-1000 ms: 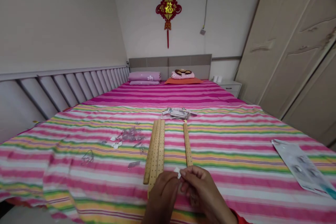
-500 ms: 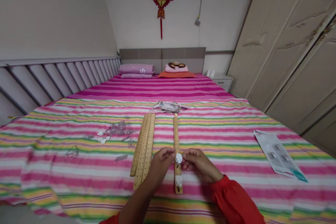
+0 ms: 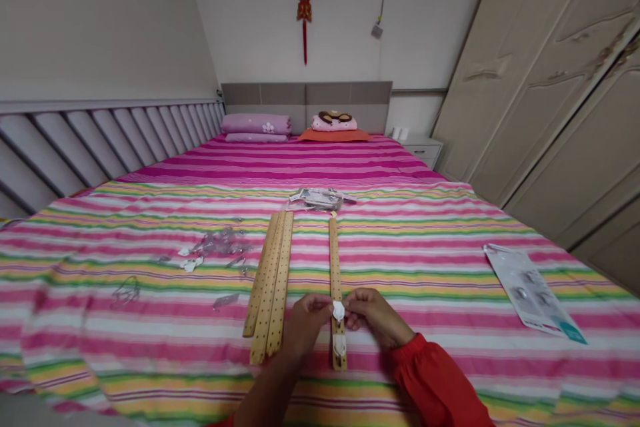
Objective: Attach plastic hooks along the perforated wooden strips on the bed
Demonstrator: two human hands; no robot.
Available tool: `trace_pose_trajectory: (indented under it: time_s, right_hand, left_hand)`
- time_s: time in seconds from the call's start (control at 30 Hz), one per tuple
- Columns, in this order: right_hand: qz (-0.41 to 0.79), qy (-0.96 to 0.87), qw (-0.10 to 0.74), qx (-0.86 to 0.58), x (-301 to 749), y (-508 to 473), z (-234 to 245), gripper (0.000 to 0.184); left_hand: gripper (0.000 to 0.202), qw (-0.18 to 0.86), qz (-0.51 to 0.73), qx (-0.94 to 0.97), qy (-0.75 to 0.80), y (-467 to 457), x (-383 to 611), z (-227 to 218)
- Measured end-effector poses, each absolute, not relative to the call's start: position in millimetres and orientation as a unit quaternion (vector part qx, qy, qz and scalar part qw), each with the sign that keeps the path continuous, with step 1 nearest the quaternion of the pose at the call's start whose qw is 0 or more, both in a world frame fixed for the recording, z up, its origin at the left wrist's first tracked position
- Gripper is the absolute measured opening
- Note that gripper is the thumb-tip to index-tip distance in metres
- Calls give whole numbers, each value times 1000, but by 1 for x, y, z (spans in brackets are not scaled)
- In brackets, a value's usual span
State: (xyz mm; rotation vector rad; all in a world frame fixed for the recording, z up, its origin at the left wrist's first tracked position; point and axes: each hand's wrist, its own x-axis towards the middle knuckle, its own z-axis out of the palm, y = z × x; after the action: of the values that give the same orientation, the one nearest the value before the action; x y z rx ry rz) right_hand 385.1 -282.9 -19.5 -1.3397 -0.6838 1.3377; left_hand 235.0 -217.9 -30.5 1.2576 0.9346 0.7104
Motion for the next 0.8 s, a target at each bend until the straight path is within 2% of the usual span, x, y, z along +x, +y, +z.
trace_pose_trajectory:
  time_s: [0.8]
  right_hand:
    - [502,-278,557,-600,378,-277,-35,26]
  left_hand:
    - [7,577,293,594,477,-220,246,-17]
